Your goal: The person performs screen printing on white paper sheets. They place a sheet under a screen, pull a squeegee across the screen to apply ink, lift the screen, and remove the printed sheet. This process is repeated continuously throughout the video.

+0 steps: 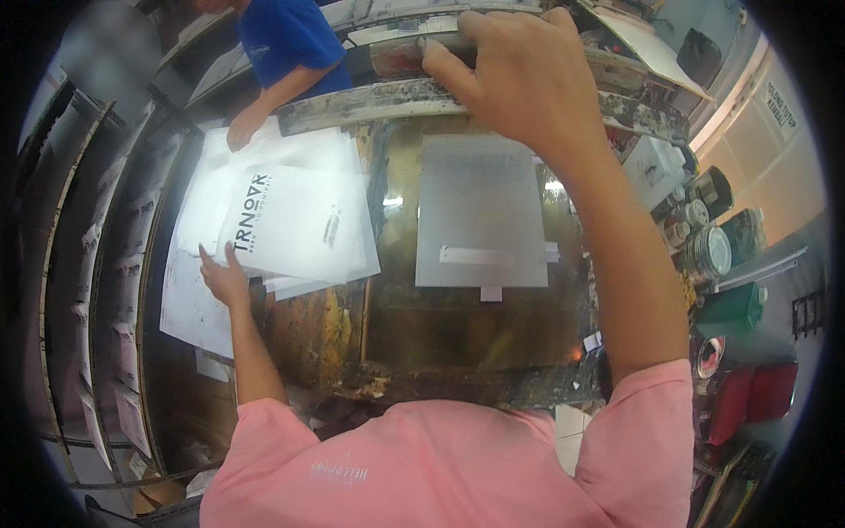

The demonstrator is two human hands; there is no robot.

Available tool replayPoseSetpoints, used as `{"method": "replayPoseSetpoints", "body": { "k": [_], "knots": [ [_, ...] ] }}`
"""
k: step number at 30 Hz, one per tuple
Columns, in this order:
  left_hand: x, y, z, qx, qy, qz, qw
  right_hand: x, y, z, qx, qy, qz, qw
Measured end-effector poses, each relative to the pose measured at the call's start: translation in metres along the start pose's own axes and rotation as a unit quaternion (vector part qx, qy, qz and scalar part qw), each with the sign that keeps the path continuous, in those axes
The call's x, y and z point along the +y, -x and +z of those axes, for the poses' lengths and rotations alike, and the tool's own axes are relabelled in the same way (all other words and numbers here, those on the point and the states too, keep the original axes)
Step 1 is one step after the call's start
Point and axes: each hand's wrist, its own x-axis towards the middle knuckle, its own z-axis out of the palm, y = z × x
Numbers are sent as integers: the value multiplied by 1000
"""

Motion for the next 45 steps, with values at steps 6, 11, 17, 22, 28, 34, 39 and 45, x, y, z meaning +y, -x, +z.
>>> {"method": "replayPoseSetpoints", "body": {
  "k": [6,11,17,22,28,34,39,45],
  "knots": [
    [85,141,-48,-328,59,469,818,-17,1,-17,-39,-20,2,999],
    [155,191,-50,-477,88,481,730,-9,-23,-26,-138,-38,63,988],
    [250,269,-59,-486,178,548,657,-4,-9,-15,-99,-70,45,992],
    [287,307,-63,-478,241,553,638,17,-7,-1,-108,-81,31,990],
    [292,308,-66,-457,266,563,636,24,-15,1,-130,-88,27,987],
    [281,319,-66,-442,299,559,634,7,-46,-18,-213,-77,89,970],
    [279,253,-77,-440,377,377,723,5,-37,-13,-92,-28,59,994],
    [219,104,-92,-403,672,-105,612,-29,55,-11,-101,-3,32,994]
  ]
}}
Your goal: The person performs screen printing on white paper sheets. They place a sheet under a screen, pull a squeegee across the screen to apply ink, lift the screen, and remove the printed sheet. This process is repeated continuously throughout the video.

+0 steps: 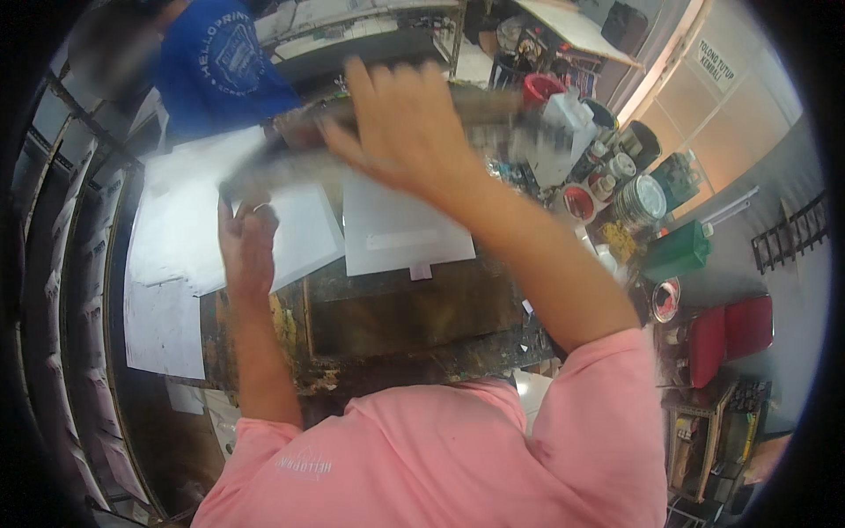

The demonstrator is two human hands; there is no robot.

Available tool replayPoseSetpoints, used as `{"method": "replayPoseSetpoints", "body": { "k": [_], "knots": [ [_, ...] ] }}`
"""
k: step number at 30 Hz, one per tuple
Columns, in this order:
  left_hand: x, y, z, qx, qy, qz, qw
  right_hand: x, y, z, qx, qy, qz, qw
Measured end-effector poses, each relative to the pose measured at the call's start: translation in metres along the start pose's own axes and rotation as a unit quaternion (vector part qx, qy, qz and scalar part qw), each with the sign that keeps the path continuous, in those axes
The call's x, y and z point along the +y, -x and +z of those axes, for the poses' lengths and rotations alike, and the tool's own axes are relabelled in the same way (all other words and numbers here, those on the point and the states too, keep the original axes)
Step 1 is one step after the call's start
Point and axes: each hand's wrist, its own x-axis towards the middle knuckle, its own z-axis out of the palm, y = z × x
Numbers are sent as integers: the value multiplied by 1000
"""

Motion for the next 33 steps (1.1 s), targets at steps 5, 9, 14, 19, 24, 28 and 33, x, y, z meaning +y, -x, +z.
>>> {"method": "replayPoseSetpoints", "body": {
  "k": [5,9,14,19,24,28,33],
  "knots": [
    [-22,62,-40,-62,-336,-33,939,-9,109,18,-276,-98,-57,955],
    [-65,91,-56,-61,-664,1,745,-30,176,61,-351,-209,58,911],
    [-90,91,-75,-73,-617,46,782,-45,199,91,-259,-183,20,948],
    [-91,93,-81,-85,-632,59,768,5,150,180,-172,-156,21,972],
    [-88,93,-82,-92,-625,36,774,66,51,272,-178,-109,18,978],
    [-88,94,-82,-81,-582,29,809,123,-27,295,-295,-146,7,944],
    [-91,98,-81,-66,-536,55,840,127,-24,315,-218,-120,3,969]
  ]
}}
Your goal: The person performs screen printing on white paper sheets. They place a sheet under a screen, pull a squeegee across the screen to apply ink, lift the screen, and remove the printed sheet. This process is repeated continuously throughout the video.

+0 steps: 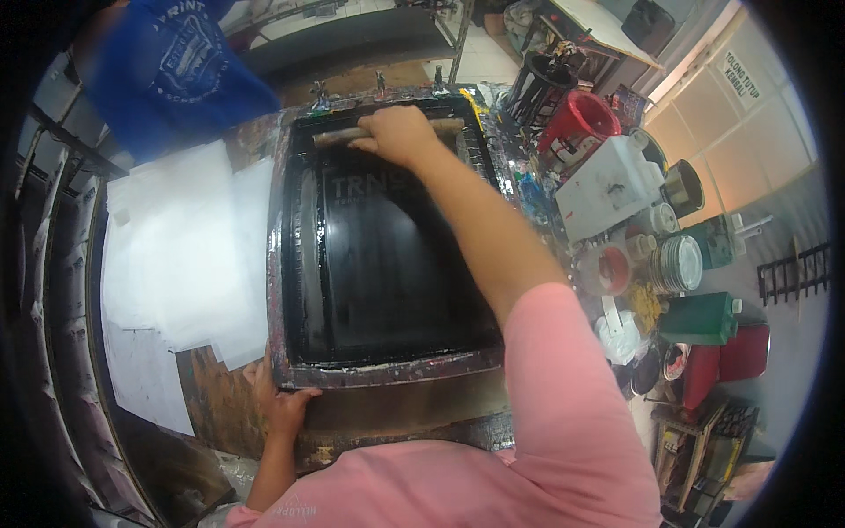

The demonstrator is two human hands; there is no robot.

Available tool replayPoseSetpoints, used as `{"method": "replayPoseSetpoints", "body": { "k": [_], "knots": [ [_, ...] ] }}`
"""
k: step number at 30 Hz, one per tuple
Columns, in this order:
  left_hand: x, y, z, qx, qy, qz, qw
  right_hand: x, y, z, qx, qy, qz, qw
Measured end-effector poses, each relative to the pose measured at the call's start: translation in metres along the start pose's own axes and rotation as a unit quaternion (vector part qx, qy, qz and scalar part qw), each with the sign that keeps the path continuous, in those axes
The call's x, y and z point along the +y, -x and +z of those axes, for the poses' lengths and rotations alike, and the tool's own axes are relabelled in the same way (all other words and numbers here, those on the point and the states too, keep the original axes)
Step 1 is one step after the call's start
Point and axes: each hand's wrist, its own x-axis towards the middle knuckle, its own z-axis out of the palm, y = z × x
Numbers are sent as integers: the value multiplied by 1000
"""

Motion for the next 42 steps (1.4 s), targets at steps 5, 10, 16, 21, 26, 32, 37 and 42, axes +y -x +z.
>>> {"method": "replayPoseSetpoints", "body": {
  "k": [5,10,16,21,26,32,37,42],
  "knots": [
    [-3,1,0,-2,2,15,1000,-58,91,1,66,9,-11,998],
    [4,1,2,16,33,15,999,-151,208,-51,-9,15,27,999],
    [60,-25,-17,81,346,-24,935,-208,252,-158,6,-40,9,999],
    [94,-108,-40,244,360,82,897,-195,168,-244,184,70,-25,980],
    [54,-218,25,233,394,46,888,-176,107,-275,273,88,-28,957],
    [1,-318,140,76,-53,191,977,-157,71,-300,252,77,-15,965],
    [4,-338,150,90,-37,264,960,-154,67,-308,207,86,4,975],
    [18,-319,82,50,142,136,979,-199,55,-364,-15,96,136,986]
  ]
}}
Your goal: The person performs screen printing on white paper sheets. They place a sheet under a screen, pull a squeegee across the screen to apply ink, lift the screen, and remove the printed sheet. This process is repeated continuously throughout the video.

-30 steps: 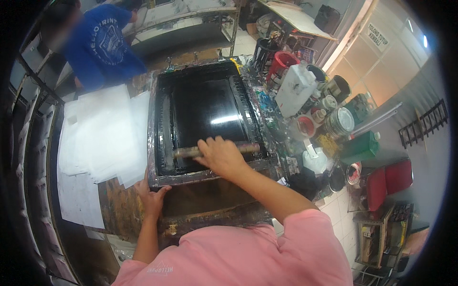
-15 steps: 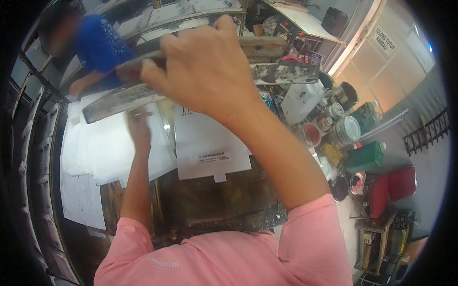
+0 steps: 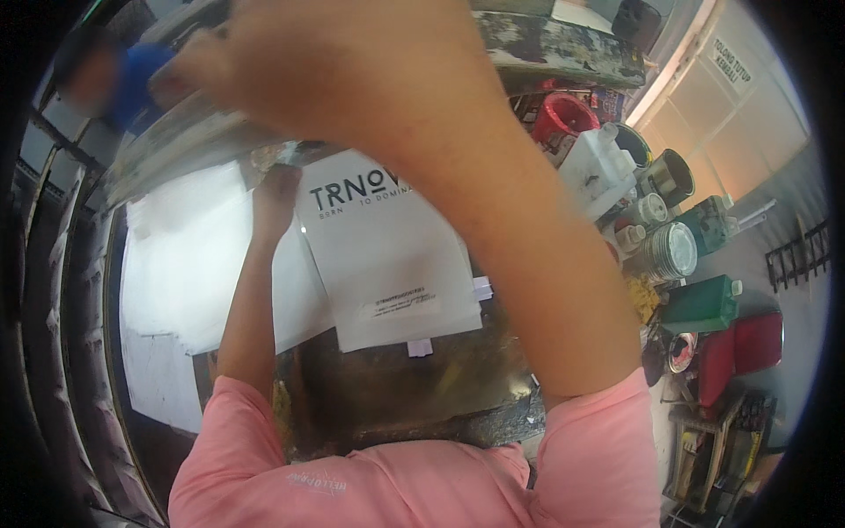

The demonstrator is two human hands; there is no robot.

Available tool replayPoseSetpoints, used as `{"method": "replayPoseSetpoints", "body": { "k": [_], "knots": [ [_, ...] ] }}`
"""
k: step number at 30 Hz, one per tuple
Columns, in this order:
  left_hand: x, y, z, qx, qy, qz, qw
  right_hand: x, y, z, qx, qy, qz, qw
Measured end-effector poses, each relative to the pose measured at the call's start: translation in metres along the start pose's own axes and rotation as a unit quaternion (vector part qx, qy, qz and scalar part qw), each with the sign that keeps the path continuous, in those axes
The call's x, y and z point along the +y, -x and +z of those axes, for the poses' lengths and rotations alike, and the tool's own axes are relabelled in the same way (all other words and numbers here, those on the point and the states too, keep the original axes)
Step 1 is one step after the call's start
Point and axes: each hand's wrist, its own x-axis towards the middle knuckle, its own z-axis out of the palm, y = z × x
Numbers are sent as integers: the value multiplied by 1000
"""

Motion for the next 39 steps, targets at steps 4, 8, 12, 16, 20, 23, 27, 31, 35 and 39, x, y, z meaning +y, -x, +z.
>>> {"method": "replayPoseSetpoints", "body": {
  "k": [4,8,12,16,20,23,27,31,35,39],
  "knots": [
    [7,89,-86,41,-91,-202,974,2,10,31,162,-35,-47,985],
    [-26,215,-153,245,-90,-214,941,22,27,92,338,-44,-134,931],
    [-58,274,-230,330,-214,-225,891,29,34,105,349,-27,-161,923],
    [-36,260,-282,316,-425,-368,764,19,46,101,320,-38,-140,936],
    [27,242,-191,69,-332,-26,940,13,57,102,326,-25,-144,934],
    [73,240,-93,-218,-326,19,920,15,51,90,266,-32,-129,955],
    [113,230,-35,-301,-304,42,903,15,39,71,140,-85,-93,982],
    [157,231,17,-341,-181,109,916,20,36,81,205,-117,-118,965],
    [192,229,70,-367,-171,140,903,36,30,93,194,-107,-128,967],
    [198,228,87,-339,-149,163,914,48,23,92,149,-99,-120,977]
  ]
}}
